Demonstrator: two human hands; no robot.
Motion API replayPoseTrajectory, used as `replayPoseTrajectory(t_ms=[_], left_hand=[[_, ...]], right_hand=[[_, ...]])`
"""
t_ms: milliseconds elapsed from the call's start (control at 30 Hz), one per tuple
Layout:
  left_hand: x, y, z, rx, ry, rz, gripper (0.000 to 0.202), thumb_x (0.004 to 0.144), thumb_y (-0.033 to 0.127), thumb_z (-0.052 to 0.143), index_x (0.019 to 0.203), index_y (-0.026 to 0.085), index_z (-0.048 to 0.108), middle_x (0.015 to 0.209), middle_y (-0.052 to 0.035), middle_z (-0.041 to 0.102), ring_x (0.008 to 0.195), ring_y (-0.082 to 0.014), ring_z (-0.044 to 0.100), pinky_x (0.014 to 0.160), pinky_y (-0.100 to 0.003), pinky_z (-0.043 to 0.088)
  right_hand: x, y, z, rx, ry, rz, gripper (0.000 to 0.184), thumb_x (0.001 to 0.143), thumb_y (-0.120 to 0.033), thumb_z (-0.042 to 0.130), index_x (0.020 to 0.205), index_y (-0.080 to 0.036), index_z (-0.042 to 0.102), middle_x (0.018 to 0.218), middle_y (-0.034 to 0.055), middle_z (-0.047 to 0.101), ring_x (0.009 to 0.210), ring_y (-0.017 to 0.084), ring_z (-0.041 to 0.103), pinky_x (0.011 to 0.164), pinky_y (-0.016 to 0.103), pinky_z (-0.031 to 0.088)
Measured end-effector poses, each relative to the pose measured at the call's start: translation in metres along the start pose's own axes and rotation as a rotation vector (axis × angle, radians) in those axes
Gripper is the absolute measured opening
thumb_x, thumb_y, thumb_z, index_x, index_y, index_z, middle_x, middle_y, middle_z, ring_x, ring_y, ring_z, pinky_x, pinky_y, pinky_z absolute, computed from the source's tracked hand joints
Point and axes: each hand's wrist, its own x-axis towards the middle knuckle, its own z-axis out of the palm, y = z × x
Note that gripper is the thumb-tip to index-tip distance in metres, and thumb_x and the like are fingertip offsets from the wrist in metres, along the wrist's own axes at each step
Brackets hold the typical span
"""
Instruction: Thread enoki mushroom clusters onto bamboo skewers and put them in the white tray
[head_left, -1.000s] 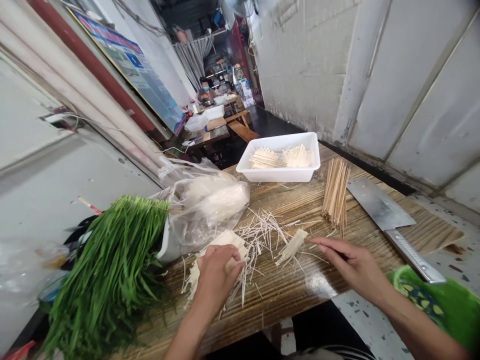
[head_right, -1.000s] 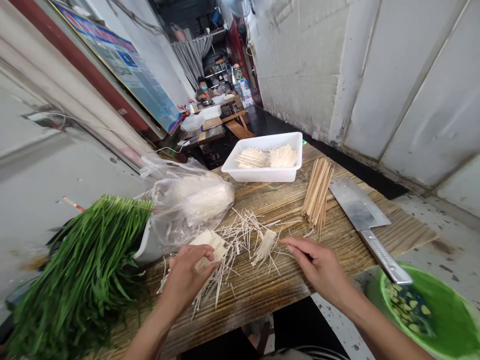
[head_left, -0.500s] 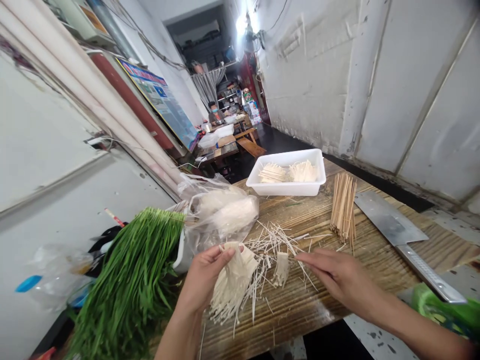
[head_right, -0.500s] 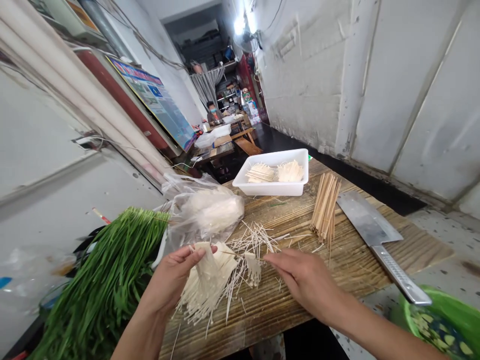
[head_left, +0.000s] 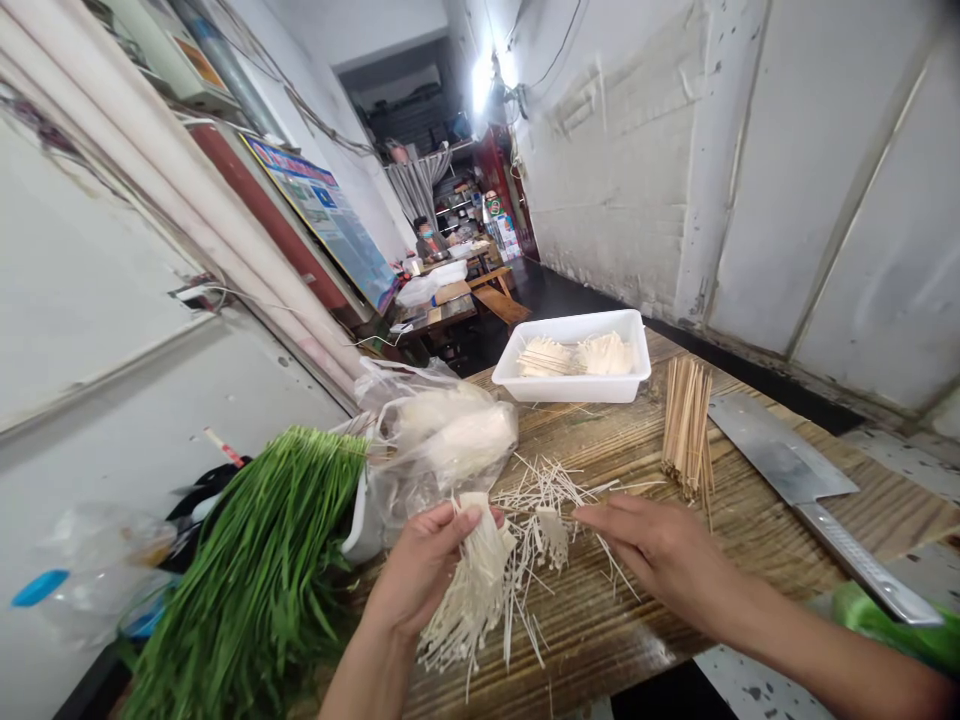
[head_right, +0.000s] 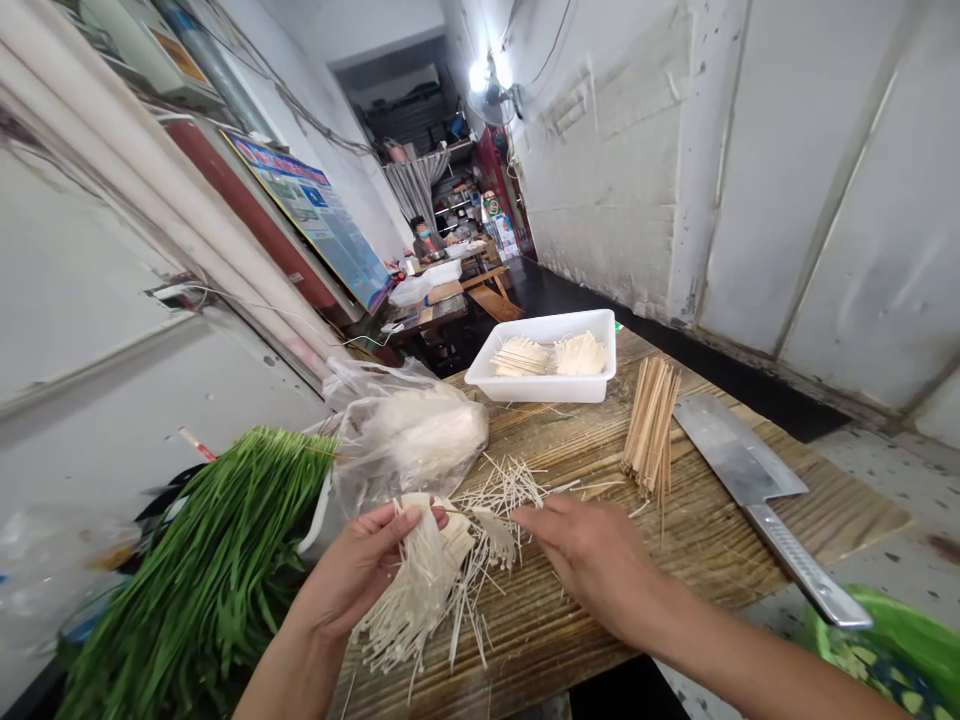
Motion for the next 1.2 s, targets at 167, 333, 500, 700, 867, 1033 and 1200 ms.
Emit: replayPoseTrajectory(t_ms=[167,333,500,700,867,1033,1200], left_hand=[[-0.001,0.002,0.007,0.016,0.008,0.028,0.033,0.061,0.036,0.078,0.081,0.011,0.072,0.074,-0.0081,0.072,0.067,-0.016,0.064,0.063,-0.024,0.048],[-0.002,0.004,0.009,0.012,-0.018,0.041,0.033,0.061,0.038,0.077,0.082,0.012,0.072,0.073,-0.0074,0.071,0.067,-0.0169,0.064,0.065,-0.027,0.048],[-0.001,0.004,0.008,0.018,0.011,0.036,0.034,0.061,0.038,0.077,0.081,0.012,0.072,0.073,-0.0079,0.071,0.068,-0.0172,0.064,0.064,-0.026,0.048],[0.0,0.0,0.007,-0.024,-0.004,0.01,0.031,0.063,0.034,0.077,0.082,0.011,0.072,0.074,-0.0081,0.071,0.07,-0.0165,0.065,0.063,-0.024,0.048],[0.0,0.001,0.008,-0.009,-0.006,0.01,0.031,0.064,0.034,0.076,0.084,0.011,0.071,0.077,-0.0089,0.071,0.071,-0.0171,0.065,0.063,-0.024,0.048],[0.0,0.0,0.01,-0.015,-0.017,0.009,0.031,0.063,0.034,0.077,0.083,0.011,0.071,0.076,-0.0083,0.071,0.07,-0.0167,0.065,0.065,-0.025,0.048],[0.0,0.0,0.012,-0.006,-0.061,0.018,0.029,0.066,0.034,0.075,0.084,0.012,0.071,0.076,-0.0081,0.071,0.067,-0.0154,0.063,0.063,-0.025,0.048]], right_hand=[[0.001,0.001,-0.002,0.006,-0.008,-0.004,0.032,0.091,-0.014,0.041,0.113,-0.025,0.062,0.077,0.0025,0.064,0.067,0.012,0.059,0.061,0.021,0.046],[0.0,0.002,-0.004,0.029,0.008,0.001,0.032,0.091,-0.014,0.042,0.112,-0.025,0.064,0.076,0.0028,0.065,0.066,0.012,0.06,0.06,0.02,0.047],[-0.002,0.003,-0.002,0.051,0.019,-0.006,0.032,0.091,-0.016,0.043,0.113,-0.025,0.063,0.078,0.0036,0.066,0.066,0.013,0.061,0.059,0.022,0.048],[-0.003,0.002,-0.004,0.05,0.003,-0.004,0.032,0.09,-0.014,0.044,0.113,-0.025,0.063,0.079,0.0041,0.066,0.067,0.014,0.061,0.061,0.023,0.048],[-0.004,0.002,-0.005,0.041,0.012,-0.002,0.032,0.091,-0.015,0.043,0.113,-0.025,0.064,0.08,0.0045,0.067,0.067,0.014,0.062,0.061,0.023,0.048],[-0.005,0.003,-0.005,0.045,0.008,-0.005,0.033,0.091,-0.016,0.042,0.114,-0.025,0.063,0.08,0.0043,0.067,0.067,0.014,0.061,0.06,0.023,0.048],[-0.006,0.003,-0.007,0.049,0.02,-0.015,0.033,0.091,-0.015,0.041,0.114,-0.024,0.063,0.078,0.0039,0.067,0.067,0.014,0.061,0.06,0.023,0.048]])
